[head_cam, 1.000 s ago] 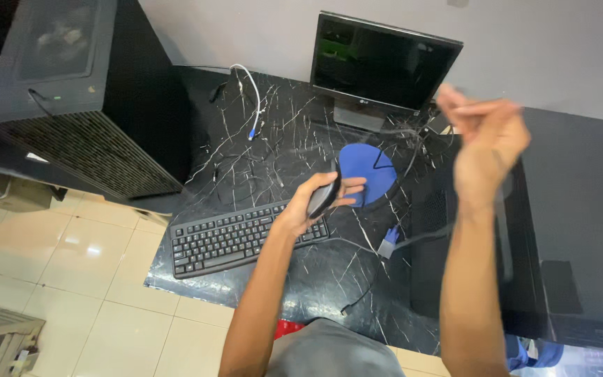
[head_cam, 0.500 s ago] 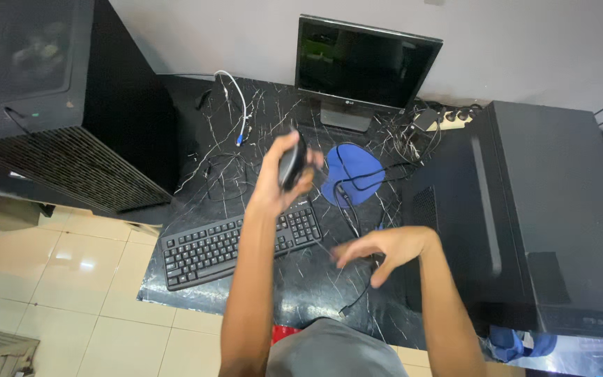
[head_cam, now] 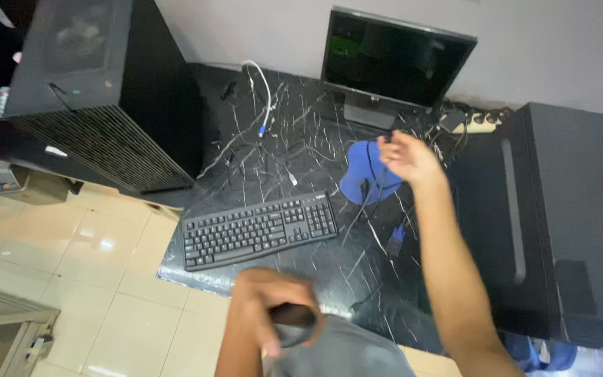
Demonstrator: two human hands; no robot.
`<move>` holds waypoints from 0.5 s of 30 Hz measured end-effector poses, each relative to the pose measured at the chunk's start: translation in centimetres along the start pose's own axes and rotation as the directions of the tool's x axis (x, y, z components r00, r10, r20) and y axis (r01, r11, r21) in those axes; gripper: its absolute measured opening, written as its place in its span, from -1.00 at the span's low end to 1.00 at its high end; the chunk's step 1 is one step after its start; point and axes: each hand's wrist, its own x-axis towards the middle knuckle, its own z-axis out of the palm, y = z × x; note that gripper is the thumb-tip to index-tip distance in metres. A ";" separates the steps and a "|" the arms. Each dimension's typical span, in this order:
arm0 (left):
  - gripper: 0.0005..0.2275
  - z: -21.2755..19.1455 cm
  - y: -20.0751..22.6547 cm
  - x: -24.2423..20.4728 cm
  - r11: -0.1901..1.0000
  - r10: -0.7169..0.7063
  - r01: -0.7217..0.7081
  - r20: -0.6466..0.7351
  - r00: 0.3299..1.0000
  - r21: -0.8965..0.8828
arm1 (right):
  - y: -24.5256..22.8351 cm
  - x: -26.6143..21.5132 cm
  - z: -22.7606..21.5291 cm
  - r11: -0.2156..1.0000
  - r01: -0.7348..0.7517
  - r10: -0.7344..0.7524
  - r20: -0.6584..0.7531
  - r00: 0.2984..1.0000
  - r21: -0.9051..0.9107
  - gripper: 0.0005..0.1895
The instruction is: The person packs a computer motherboard into a white box, wrapping it in bubble wrap and placing it inside with other accessories. They then close the box and move to a computer desk to organize a mouse and keyboard cables.
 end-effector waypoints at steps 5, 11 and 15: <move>-0.63 0.3 2.6 -4.0 0.999 0.025 -0.032 -0.240 0.970 -0.024 | -6.2 -4.1 0.5 0.836 0.429 -0.388 0.185 0.903 -0.343 -0.70; -0.46 -2.4 0.5 -1.5 0.985 -0.170 0.127 -0.749 0.640 -0.116 | -2.1 -13.9 2.0 0.583 0.591 -0.214 0.597 0.773 -0.557 -0.56; -0.53 -4.4 -3.6 1.3 0.864 -0.236 -0.208 -0.733 0.637 -0.459 | 4.2 -15.6 -0.1 0.530 0.521 0.167 0.685 0.710 -0.669 -0.74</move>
